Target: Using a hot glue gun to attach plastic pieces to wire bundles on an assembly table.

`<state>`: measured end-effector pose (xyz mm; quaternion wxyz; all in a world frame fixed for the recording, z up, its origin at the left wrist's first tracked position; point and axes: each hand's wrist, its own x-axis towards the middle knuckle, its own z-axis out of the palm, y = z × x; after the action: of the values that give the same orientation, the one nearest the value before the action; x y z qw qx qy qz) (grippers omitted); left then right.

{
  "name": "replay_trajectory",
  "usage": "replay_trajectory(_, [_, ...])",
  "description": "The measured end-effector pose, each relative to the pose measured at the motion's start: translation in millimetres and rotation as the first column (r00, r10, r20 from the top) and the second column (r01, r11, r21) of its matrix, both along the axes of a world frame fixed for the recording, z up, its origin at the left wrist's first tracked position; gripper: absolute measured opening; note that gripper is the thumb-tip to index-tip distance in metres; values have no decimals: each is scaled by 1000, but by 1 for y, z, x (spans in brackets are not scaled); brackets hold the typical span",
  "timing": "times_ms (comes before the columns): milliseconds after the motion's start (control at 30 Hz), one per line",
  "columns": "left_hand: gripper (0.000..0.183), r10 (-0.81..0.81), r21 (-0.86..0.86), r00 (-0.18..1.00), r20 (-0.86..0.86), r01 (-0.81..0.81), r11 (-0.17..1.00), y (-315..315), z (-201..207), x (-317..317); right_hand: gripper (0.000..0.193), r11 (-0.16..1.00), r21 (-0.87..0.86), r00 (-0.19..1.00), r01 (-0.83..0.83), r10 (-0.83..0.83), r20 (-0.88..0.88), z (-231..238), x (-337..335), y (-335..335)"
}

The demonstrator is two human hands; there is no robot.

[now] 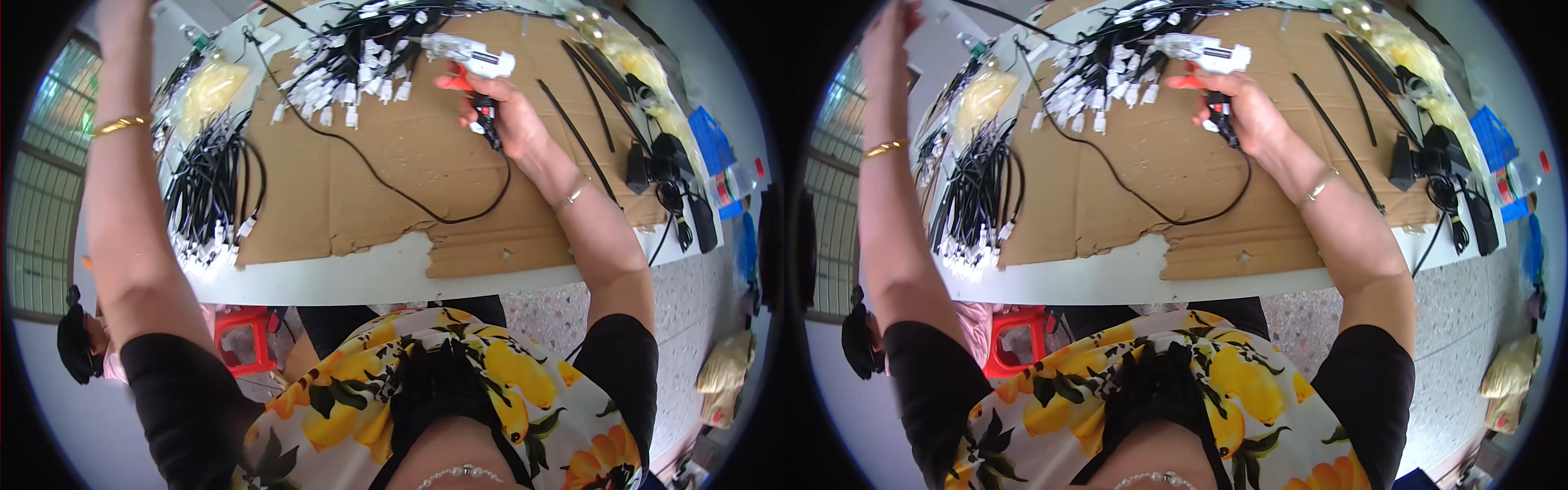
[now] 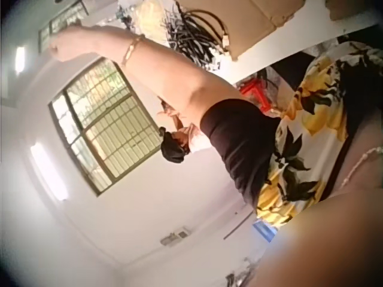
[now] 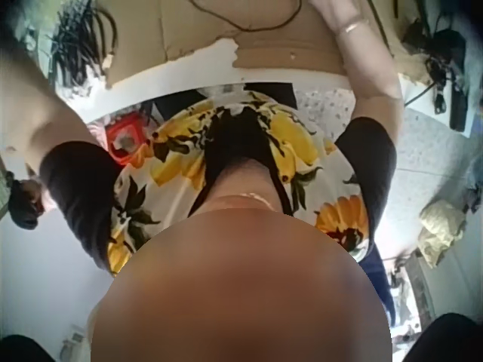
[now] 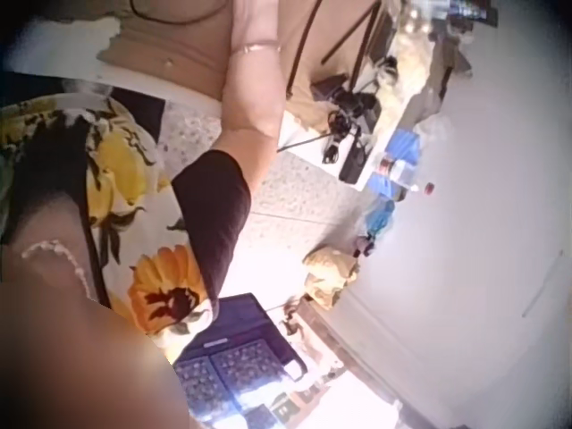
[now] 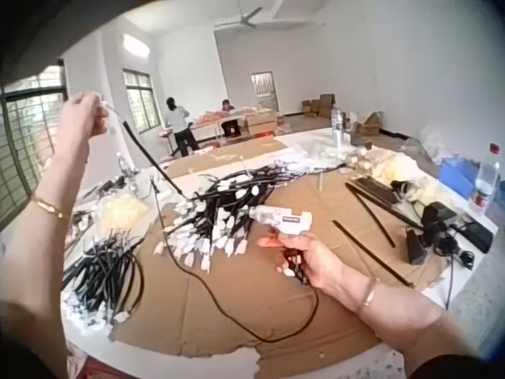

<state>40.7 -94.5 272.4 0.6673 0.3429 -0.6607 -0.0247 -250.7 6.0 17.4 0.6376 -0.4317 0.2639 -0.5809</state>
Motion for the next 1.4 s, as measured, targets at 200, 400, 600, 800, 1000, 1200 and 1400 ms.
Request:
replay_trajectory(200, [10, -103, 285, 793, -600, 332, 899, 27, -156, 14, 42, 997, -4, 997, 75, -75, -32, 2, -3, 7])
replay_trajectory(400, [24, -40, 650, 708, -705, 668, 362, 124, -240, 28, 46, 999, -26, 997, 20, -22, -70, 9, 7, 13])
replay_trajectory(600, [51, -359, 334, 484, -798, 851, 405, 175, -168, 72, 48, 999, -24, 997, 23, -24, -75, 10, 10, 14])
replay_trajectory(800, [49, -690, 123, 450, -567, 874, 470, 154, -135, 55, 52, 998, -54, 992, -12, 6, -124, 14, 11, 17])
replay_trajectory(1000, [19, -400, 463, 651, -645, 749, 474, 91, -209, -15, 61, 994, -72, 988, -78, 68, -139, 17, 17, 22])
replay_trajectory(1200, [23, -333, 631, 785, -523, 619, 468, 79, -257, -36, 61, 988, -50, 977, -146, 136, -163, 17, 17, 23])
replay_trajectory(1400, [23, -367, 657, 815, -449, 579, 482, 83, -268, -37, 60, 988, -36, 958, -147, 133, -255, 15, 21, 25])
